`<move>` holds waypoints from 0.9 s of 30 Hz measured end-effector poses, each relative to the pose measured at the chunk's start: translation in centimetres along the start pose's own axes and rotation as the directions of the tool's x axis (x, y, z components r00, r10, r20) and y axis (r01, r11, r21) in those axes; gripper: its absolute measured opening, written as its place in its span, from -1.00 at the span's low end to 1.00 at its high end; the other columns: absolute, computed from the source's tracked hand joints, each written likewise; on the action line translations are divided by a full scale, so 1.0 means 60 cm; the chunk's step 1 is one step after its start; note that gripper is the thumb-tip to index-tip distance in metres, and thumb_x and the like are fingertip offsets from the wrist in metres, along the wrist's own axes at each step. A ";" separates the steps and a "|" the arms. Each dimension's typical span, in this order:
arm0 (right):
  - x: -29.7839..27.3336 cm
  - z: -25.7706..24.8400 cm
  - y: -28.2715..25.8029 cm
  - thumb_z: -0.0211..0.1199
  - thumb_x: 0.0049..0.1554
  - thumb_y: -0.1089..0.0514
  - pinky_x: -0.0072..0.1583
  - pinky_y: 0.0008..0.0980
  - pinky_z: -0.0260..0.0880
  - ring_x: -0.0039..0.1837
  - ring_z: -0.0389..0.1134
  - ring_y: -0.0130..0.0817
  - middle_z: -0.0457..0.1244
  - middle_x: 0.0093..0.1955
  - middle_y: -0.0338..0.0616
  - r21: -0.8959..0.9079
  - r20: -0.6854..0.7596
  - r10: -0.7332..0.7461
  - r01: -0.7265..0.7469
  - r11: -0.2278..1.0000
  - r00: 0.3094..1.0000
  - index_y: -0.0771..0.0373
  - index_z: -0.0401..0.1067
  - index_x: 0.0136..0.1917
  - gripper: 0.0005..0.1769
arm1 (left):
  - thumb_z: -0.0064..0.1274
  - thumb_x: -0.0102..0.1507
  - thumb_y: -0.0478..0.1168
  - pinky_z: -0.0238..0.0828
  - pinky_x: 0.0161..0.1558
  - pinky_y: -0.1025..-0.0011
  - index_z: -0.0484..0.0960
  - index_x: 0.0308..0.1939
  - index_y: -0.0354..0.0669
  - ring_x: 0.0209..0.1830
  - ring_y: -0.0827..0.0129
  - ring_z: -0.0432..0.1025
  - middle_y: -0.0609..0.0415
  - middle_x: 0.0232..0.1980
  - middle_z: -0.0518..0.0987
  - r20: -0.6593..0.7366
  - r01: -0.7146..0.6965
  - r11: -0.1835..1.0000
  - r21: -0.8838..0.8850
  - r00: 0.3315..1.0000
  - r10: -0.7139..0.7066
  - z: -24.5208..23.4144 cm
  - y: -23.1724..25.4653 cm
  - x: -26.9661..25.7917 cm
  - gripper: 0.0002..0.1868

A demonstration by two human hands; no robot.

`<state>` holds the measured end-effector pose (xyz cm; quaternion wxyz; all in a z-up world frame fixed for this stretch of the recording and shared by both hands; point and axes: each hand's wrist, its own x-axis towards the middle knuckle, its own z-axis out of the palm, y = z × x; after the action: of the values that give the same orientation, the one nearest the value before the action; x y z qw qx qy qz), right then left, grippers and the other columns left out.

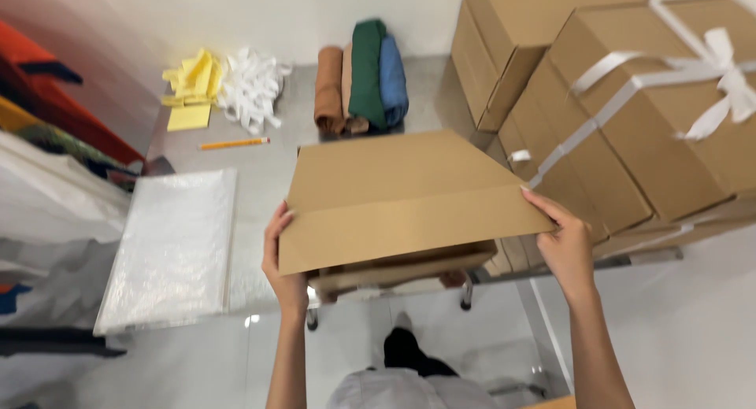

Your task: Packing a rolled item into a cardboard box and tying it with a white ribbon

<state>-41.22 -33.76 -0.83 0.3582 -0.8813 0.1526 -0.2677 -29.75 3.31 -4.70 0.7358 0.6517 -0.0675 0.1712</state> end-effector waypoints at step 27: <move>-0.242 0.163 0.216 0.05 0.04 0.48 0.09 0.05 0.49 0.06 0.47 0.14 0.42 0.15 0.08 -0.497 0.116 0.170 -0.091 0.863 0.979 -0.36 0.15 0.61 0.01 | -0.41 0.14 -0.79 0.17 0.46 0.15 0.33 0.47 0.08 0.58 0.02 0.06 0.04 0.64 0.11 0.158 0.207 0.895 0.395 0.944 -0.288 -0.114 -0.146 -0.195 -0.07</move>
<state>-48.30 -30.73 -21.17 0.1518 -0.9489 0.2464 -0.1257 -38.52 7.33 -17.64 0.6027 0.7973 -0.0281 0.0146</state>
